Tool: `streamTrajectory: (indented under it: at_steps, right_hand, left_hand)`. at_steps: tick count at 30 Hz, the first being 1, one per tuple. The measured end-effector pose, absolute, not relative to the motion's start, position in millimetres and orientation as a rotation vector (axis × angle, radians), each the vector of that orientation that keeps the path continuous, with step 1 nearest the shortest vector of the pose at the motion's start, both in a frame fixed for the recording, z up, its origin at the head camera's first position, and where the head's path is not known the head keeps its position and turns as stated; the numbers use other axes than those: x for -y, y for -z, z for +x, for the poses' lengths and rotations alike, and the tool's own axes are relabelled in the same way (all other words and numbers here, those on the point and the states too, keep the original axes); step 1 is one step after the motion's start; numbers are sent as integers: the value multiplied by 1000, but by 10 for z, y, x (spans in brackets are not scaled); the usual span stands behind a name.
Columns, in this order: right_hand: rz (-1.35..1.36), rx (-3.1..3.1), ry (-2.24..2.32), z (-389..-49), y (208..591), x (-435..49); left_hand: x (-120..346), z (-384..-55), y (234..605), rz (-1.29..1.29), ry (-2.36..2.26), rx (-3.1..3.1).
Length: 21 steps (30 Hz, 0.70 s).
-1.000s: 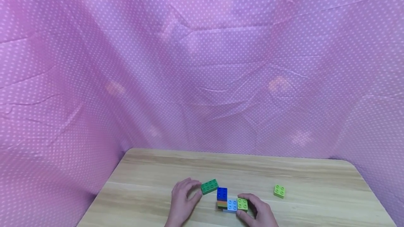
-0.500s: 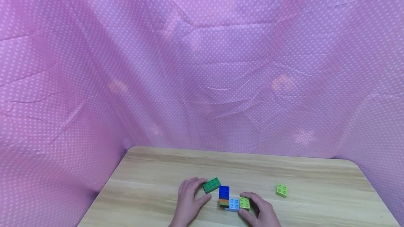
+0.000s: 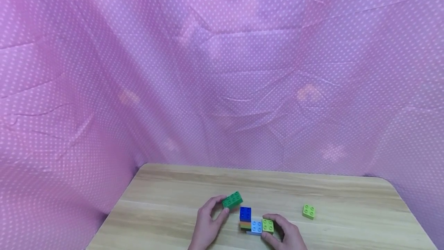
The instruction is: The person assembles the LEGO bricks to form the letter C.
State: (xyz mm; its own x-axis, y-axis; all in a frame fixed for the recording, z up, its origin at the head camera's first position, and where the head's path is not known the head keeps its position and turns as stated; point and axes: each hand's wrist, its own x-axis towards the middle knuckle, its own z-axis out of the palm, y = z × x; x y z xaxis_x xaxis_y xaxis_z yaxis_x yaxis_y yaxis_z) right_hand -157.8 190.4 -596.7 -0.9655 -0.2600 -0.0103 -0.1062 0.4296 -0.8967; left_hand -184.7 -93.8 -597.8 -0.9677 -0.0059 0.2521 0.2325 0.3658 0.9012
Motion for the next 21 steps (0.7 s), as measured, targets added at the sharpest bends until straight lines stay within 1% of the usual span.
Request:
streamTrajectory:
  at_steps: [5,13,17,21]
  right_hand:
    - [-372,-2571,1582,-1571,6010,-1898]
    - [-405,-2554,1615,-1577,6070,-1871]
    - [-389,-2603,1613,-1569,6067,-1870]
    - [-370,-2616,1600,-1572,6037,-1883]
  left_hand:
    - [759,-1782,5903,-254,1909,2134]
    - [395,-1646,5758,-404,2363,1932]
    - [305,-1623,5735,-496,2368,1961]
    - [272,-1634,5756,-532,2334,2003]
